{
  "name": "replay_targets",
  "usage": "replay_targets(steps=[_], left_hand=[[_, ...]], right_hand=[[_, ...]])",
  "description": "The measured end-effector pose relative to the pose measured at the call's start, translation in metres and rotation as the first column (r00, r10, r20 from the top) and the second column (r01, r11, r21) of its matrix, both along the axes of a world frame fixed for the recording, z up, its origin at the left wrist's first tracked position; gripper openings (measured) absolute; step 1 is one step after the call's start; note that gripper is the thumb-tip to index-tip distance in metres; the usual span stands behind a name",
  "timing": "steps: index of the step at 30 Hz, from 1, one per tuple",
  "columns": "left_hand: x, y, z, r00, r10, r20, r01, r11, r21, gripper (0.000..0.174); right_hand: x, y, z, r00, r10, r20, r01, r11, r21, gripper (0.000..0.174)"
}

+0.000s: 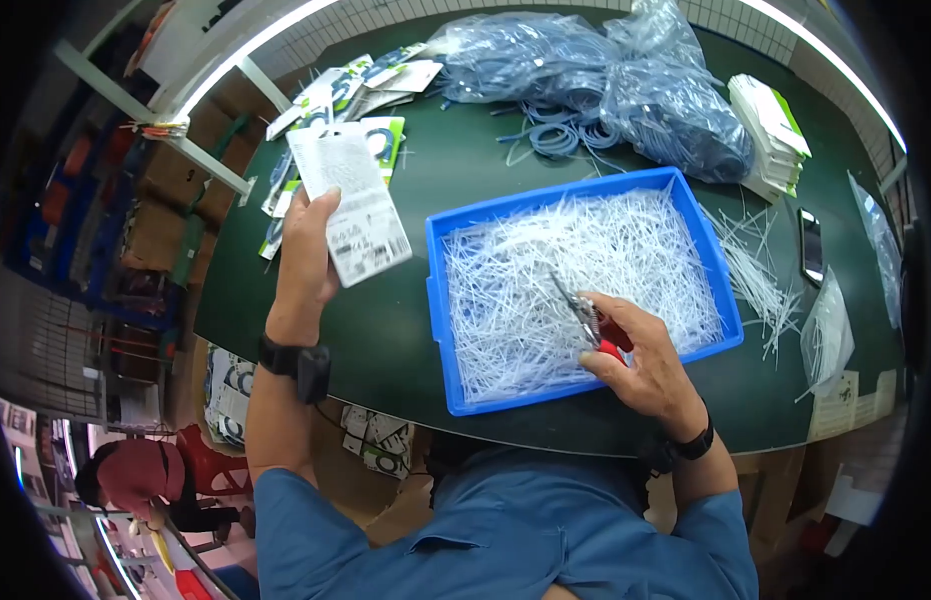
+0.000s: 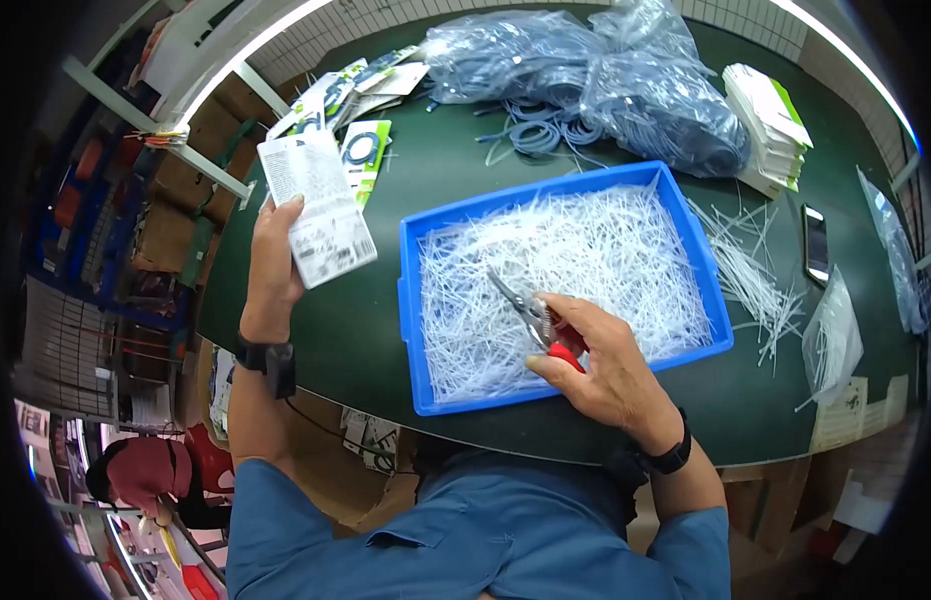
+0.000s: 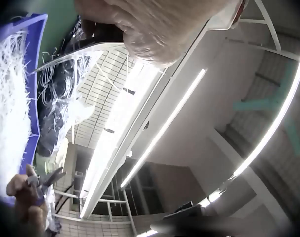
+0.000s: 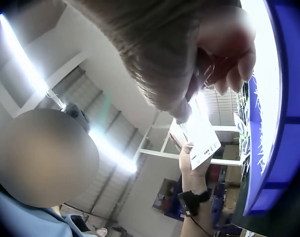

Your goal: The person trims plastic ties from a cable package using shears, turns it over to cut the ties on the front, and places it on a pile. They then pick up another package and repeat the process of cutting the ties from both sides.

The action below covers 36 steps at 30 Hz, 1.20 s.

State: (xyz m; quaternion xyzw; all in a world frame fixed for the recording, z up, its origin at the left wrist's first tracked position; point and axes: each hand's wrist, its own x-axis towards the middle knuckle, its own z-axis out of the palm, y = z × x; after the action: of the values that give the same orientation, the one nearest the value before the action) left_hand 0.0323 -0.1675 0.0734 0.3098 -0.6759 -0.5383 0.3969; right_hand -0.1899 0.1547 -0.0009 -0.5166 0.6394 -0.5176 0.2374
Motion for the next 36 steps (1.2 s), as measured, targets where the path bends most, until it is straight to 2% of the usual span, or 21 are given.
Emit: replay_targets(steps=[1, 3, 5, 6, 9, 10, 13, 18, 21, 26, 30, 33, 36], left_hand=[[-0.003, 0.022, -0.003, 0.987, -0.065, -0.15, 0.106, 0.953, 0.283, 0.04], [-0.011, 0.065, -0.012, 0.987, -0.032, -0.156, 0.084, 0.935, 0.346, 0.041], [-0.019, 0.1, -0.024, 0.98, 0.044, -0.196, 0.036, 0.921, 0.388, 0.043], [-0.021, 0.111, -0.032, 0.984, 0.037, -0.172, 0.038, 0.911, 0.412, 0.043], [-0.025, 0.138, -0.052, 0.953, 0.069, -0.295, 0.062, 0.909, 0.411, 0.043], [-0.027, 0.144, -0.056, 0.956, 0.066, -0.286, 0.065, 0.903, 0.424, 0.043], [-0.031, 0.158, -0.062, 0.963, 0.097, -0.25, -0.001, 0.933, 0.359, 0.043], [-0.032, 0.17, -0.066, 0.968, 0.054, -0.246, 0.029, 0.946, 0.322, 0.044], [-0.031, 0.175, -0.067, 0.966, -0.011, -0.258, 0.098, 0.94, 0.327, 0.044], [-0.035, 0.184, -0.075, 0.959, 0.01, -0.283, 0.081, 0.948, 0.309, 0.043], [-0.043, 0.194, -0.077, 0.92, 0.01, -0.392, 0.129, 0.937, 0.326, 0.043], [-0.049, 0.198, -0.08, 0.94, 0.048, -0.338, 0.072, 0.939, 0.336, 0.044], [-0.052, 0.2, -0.083, 0.941, 0.009, -0.339, 0.115, 0.933, 0.342, 0.044]], right_hand=[[0.001, 0.002, 0.007, 0.999, 0.036, -0.012, -0.036, 0.999, 0.028, 0.067], [0.005, 0.007, 0.013, 0.998, 0.066, 0.018, -0.067, 0.993, 0.098, 0.067], [0.007, 0.009, 0.013, 0.99, 0.074, -0.124, -0.057, 0.989, 0.134, 0.07], [0.011, 0.011, 0.013, 0.993, 0.064, -0.098, -0.049, 0.986, 0.157, 0.07], [0.02, 0.015, 0.011, 0.955, 0.006, -0.296, 0.039, 0.988, 0.146, 0.074], [0.021, 0.016, 0.01, 0.958, 0.003, -0.288, 0.045, 0.986, 0.16, 0.074], [0.024, 0.017, 0.008, 0.913, 0.008, -0.408, 0.053, 0.989, 0.138, 0.079], [0.028, 0.012, -0.001, 0.894, -0.066, -0.442, 0.101, 0.993, 0.055, 0.079], [0.029, 0.01, -0.003, 0.885, -0.102, -0.454, 0.122, 0.992, 0.014, 0.079], [0.028, 0.01, -0.001, 0.864, -0.104, -0.492, 0.123, 0.992, 0.007, 0.078], [0.029, 0.015, 0.0, 0.84, -0.102, -0.532, 0.136, 0.99, 0.025, 0.077], [0.029, 0.02, 0.0, 0.844, -0.108, -0.525, 0.15, 0.988, 0.038, 0.077], [0.031, 0.024, -0.002, 0.843, -0.126, -0.523, 0.185, 0.981, 0.062, 0.076]])
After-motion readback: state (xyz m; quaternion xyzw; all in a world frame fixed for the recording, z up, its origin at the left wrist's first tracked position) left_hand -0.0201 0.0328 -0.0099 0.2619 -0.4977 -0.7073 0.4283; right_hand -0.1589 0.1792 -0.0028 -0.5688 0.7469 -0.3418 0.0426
